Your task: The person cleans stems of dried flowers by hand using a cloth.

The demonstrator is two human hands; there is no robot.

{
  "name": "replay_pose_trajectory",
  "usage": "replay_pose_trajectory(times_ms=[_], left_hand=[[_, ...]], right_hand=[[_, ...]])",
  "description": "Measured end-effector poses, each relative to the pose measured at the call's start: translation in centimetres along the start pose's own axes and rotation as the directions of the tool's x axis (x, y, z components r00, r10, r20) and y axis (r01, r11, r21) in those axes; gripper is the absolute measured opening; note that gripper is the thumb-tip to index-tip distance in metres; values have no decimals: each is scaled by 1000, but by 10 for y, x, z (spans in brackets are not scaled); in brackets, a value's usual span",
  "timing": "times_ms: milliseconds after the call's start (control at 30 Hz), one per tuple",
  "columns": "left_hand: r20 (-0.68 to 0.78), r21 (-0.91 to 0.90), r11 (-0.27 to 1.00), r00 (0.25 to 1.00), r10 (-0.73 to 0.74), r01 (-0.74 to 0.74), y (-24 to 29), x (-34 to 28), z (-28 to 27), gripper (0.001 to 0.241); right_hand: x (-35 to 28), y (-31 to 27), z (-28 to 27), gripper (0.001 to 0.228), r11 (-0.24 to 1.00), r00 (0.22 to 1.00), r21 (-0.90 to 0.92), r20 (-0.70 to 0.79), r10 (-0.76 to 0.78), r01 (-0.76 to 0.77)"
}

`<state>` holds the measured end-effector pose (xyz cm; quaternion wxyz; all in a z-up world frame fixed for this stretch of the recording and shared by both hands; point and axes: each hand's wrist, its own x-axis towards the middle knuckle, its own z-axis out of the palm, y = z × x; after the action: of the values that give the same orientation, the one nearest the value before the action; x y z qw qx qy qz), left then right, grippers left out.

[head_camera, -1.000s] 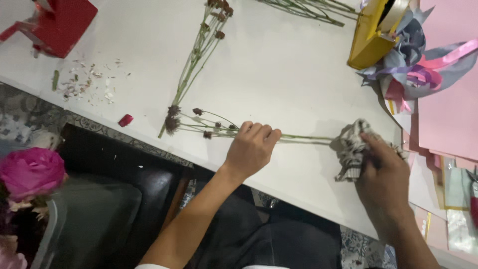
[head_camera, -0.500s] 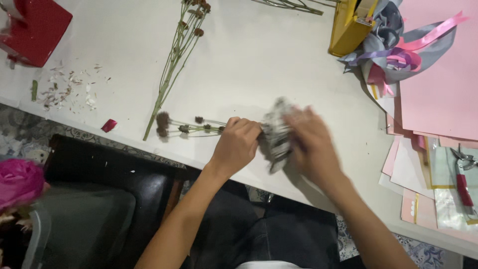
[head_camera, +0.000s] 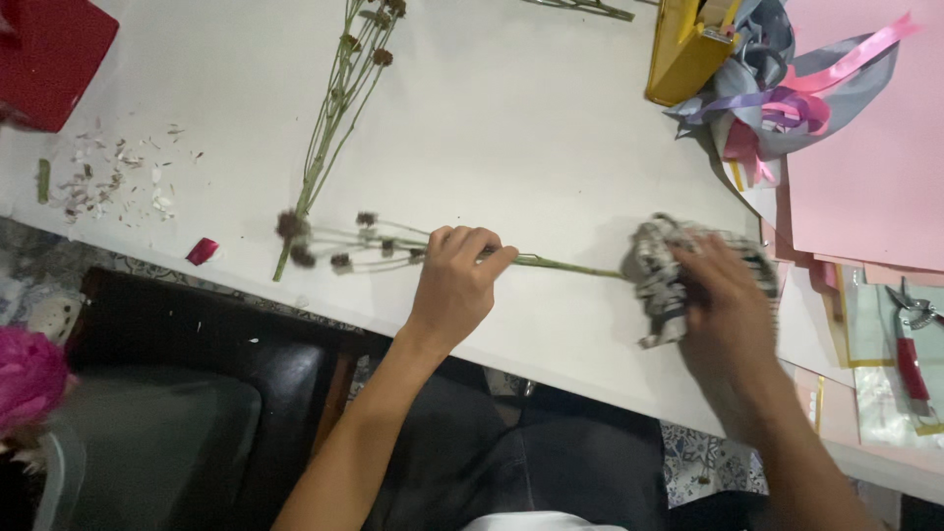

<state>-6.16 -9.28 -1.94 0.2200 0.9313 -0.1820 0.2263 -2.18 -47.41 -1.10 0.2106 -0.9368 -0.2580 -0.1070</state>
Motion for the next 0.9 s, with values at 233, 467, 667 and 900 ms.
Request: replay_pose_trajectory(times_ms=[233, 467, 667, 900], left_hand=[[-14, 24, 998, 998, 66, -66, 4, -1, 7, 23], [14, -41, 998, 998, 53, -53, -2, -2, 5, 22], [22, -51, 999, 1000, -14, 15, 0, -2, 5, 24], [-123, 5, 999, 992, -38, 39, 6, 4, -11, 29]], right_hand=[[16, -56, -7, 69, 996, 970, 76, -242, -19, 38], [39, -151, 27, 58, 993, 993, -23, 35, -117, 118], [32, -116, -28, 68, 967, 974, 117, -30, -224, 226], [13, -25, -22, 69, 978, 978, 35, 8, 206, -207]])
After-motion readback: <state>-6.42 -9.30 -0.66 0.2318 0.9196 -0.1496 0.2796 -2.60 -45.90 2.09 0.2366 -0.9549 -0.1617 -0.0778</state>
